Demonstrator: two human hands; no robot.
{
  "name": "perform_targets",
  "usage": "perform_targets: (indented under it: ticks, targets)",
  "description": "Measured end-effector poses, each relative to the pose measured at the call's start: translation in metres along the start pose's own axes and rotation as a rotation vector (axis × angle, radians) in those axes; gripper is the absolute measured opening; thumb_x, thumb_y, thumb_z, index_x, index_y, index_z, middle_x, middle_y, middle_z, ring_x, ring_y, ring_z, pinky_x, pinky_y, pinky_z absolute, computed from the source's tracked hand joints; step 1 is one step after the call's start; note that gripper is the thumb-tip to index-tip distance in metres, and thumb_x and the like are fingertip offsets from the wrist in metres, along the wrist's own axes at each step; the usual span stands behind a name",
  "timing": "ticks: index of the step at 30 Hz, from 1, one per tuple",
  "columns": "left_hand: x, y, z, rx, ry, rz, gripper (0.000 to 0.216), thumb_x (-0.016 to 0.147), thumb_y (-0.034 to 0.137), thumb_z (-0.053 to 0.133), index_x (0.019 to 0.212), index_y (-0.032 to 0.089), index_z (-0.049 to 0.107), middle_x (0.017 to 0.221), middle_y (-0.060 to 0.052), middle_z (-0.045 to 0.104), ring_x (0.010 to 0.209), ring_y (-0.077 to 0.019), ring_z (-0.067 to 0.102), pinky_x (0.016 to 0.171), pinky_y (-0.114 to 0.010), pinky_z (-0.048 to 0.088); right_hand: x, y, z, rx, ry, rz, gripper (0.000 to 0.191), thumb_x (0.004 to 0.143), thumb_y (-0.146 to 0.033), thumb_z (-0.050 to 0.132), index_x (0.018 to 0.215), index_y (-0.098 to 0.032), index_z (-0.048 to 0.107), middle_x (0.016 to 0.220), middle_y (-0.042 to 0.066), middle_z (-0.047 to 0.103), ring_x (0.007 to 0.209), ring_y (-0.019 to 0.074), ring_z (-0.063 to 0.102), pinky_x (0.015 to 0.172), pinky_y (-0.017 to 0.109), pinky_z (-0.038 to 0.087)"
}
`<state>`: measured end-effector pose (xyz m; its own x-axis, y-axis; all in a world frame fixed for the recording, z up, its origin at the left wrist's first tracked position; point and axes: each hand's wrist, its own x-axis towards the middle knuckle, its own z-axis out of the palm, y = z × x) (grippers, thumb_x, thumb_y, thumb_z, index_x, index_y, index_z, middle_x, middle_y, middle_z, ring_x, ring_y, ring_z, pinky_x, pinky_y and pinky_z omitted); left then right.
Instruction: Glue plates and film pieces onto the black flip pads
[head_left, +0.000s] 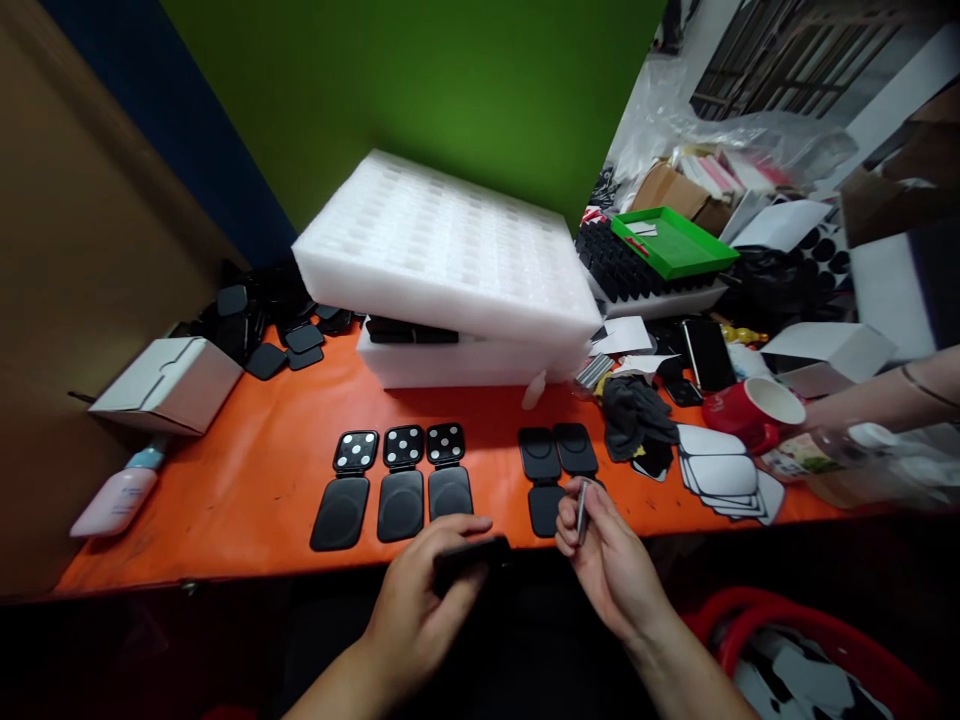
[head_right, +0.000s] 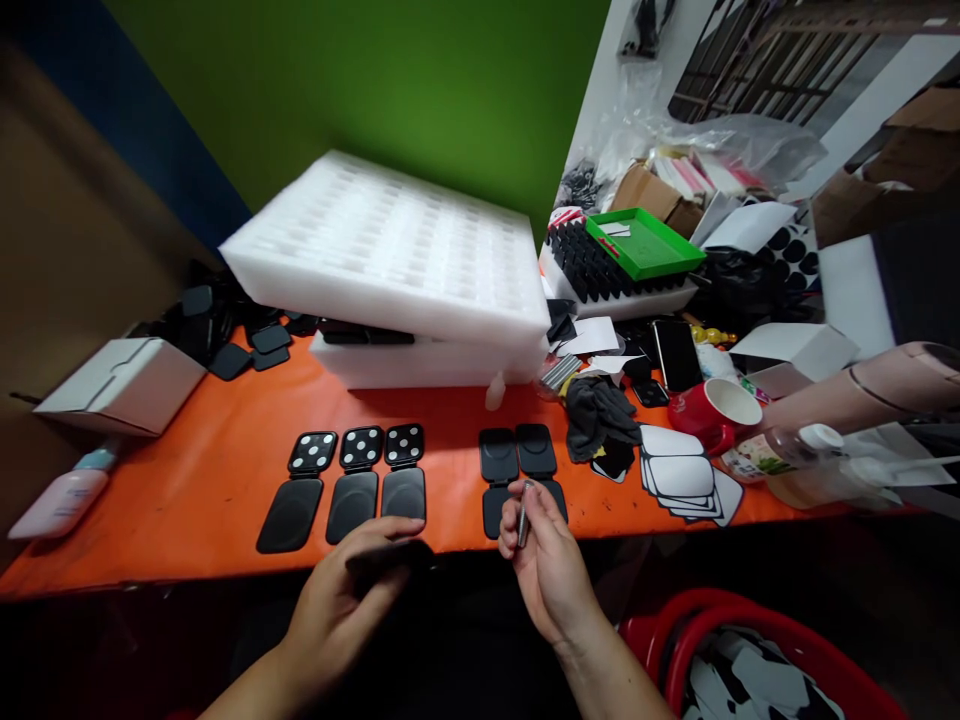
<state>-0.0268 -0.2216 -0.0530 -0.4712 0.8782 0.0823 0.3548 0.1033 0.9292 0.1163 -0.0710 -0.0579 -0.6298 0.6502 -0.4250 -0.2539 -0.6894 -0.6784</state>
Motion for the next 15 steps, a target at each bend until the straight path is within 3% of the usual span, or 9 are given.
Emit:
perform_targets:
  ticks: [3, 6, 8, 11, 15]
  targets:
    - [-0.006, 0.000, 0.006, -0.461, -0.050, -0.473, 0.023, 0.078, 0.030, 0.056, 0.097, 0.018, 0.059, 0.091, -0.006, 0.065, 0.082, -0.0196, 0.060, 0.074, -0.030, 0.045, -0.001, 0.004, 0.002, -0.174, -0.050, 0.009, 0.023, 0.087, -0.041, 0.045, 0.092, -0.020, 0.055, 0.064, -0.002, 0.044, 0.049, 0.0056, 0.033, 0.046, 0.019, 0.026]
    - [-0.018, -0.010, 0.018, -0.846, -0.170, -0.691, 0.028, 0.073, 0.030, 0.060, 0.098, 0.016, 0.059, 0.087, -0.006, 0.067, 0.080, -0.0185, 0.061, 0.073, -0.028, 0.043, -0.007, 0.013, 0.008, -0.458, -0.107, 0.033, 0.028, 0.087, -0.042, 0.046, 0.085, -0.017, 0.059, 0.062, -0.002, 0.044, 0.050, 0.0057, 0.035, 0.046, 0.018, 0.027]
    - [-0.027, -0.015, 0.024, -0.993, -0.244, -0.733, 0.038, 0.070, 0.025, 0.063, 0.107, 0.017, 0.056, 0.092, -0.007, 0.067, 0.083, -0.0188, 0.061, 0.076, -0.029, 0.042, -0.013, 0.016, 0.014, -0.643, -0.164, 0.002, 0.027, 0.086, -0.040, 0.047, 0.082, -0.016, 0.060, 0.065, -0.001, 0.048, 0.059, 0.0082, 0.043, 0.054, 0.019, 0.034]
    - [-0.034, -0.016, 0.028, -1.069, -0.252, -0.700, 0.049, 0.067, 0.018, 0.066, 0.114, 0.020, 0.051, 0.098, -0.007, 0.066, 0.092, -0.0214, 0.060, 0.085, -0.034, 0.040, -0.022, 0.018, 0.022, -0.818, -0.261, -0.029, 0.022, 0.086, -0.036, 0.047, 0.088, -0.018, 0.057, 0.075, 0.001, 0.054, 0.067, 0.0119, 0.053, 0.062, 0.023, 0.041]
    - [-0.031, -0.016, 0.029, -0.904, -0.167, -0.639, 0.048, 0.071, 0.017, 0.058, 0.118, 0.024, 0.049, 0.113, -0.005, 0.061, 0.109, -0.0239, 0.052, 0.097, -0.040, 0.034, -0.026, 0.017, 0.028, -1.111, -0.290, -0.127, 0.017, 0.087, -0.031, 0.044, 0.093, -0.020, 0.056, 0.084, 0.002, 0.057, 0.067, 0.0127, 0.056, 0.066, 0.026, 0.042]
